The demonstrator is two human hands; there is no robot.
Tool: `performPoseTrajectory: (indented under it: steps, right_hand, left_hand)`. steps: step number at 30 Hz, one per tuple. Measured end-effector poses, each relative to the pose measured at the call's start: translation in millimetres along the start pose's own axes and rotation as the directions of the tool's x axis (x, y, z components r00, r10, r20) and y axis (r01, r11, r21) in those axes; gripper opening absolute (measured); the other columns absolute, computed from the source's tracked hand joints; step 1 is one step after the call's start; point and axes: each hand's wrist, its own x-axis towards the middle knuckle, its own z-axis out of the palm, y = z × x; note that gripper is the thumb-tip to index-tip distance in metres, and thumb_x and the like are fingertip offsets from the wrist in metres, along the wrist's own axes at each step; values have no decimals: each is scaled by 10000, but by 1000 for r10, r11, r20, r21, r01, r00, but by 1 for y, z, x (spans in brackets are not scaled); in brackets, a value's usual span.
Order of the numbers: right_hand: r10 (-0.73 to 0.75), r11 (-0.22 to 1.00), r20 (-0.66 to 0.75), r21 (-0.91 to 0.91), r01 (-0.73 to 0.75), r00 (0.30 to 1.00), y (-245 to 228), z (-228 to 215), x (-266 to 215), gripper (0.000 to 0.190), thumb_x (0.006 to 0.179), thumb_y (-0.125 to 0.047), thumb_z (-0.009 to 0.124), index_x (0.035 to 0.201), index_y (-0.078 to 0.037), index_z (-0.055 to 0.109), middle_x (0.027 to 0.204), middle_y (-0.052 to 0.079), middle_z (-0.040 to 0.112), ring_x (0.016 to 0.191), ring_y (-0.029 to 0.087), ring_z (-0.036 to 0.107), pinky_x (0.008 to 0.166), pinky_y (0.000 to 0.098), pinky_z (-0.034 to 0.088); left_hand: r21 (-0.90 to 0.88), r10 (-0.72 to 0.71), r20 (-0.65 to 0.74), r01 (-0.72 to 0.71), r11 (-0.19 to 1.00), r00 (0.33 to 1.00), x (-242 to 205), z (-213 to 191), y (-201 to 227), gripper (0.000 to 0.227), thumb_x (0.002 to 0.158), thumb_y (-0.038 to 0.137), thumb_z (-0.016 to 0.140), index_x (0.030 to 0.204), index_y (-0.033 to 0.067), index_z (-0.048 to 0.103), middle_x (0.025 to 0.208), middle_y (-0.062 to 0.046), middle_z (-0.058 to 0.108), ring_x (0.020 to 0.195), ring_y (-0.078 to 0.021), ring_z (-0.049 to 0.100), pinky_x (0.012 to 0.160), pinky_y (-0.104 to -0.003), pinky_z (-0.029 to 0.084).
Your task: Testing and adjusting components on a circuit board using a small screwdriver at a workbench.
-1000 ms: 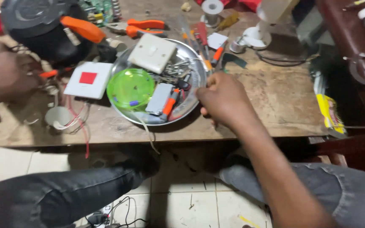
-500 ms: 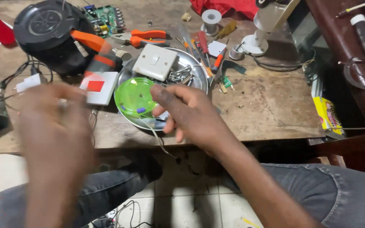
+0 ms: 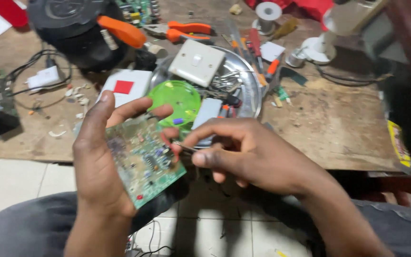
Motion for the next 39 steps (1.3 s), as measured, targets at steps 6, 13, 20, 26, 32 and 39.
performPoseTrajectory:
  steps: [6,13,20,26,32,39]
  right_hand:
    - [156,983,-12,101,-154,988,8,10,1,183,847,-150,826,977,-80,719,646,74,637,574,176,689,412,305,434]
    - [57,991,-22,121,-54,998,21,13,5,172,836,-145,834,858,-56,688,587,96,631,526,144,612,388,292,437]
    - [120,988,-110,109,-108,987,23,-8,3,224,800,-60,862,1006,-61,774,781,36,543,642,132,481,520,273,351]
    - [235,969,-465,43,-243,854,2,-35,-3,425,808,96,590,1149,-59,792,758,136,623,582,224,513,457,338,359]
    - [210,952,-663,-29,-305,719,12,-48,5,238,898,-187,583,1089,-108,702,707,119,743,532,172,486,474,333,415]
    - [193,900,-749,-123,-419,634,9,-31,10,67,963,-195,607,1008,-169,649,586,-9,507,477,125,364,469,322,295]
  left_hand:
    - [-195,32,110,-10,981,993,0,-2,2,623,775,463,587,1141,-39,639,1034,-300,750,653,-379,643,522,-484,524]
    - [-231,36,267,28,973,963,4,-10,-5,577,826,465,570,1060,-50,680,1036,-278,755,583,-336,653,509,-456,532]
    - [-178,59,65,-46,983,996,2,-3,-3,476,779,382,623,999,-37,674,956,-246,734,650,-327,655,531,-422,561]
    - [-27,104,-62,-106,994,993,6,-1,-9,230,852,196,620,977,8,658,930,-164,695,631,-233,601,514,-347,500]
    - [223,126,-238,-72,972,963,9,2,-14,239,766,168,641,1000,120,630,963,-99,663,720,-214,632,515,-317,436]
    - [416,122,-260,-3,910,958,23,-4,-26,647,730,215,655,1354,128,506,980,-170,657,878,-193,646,595,-325,490]
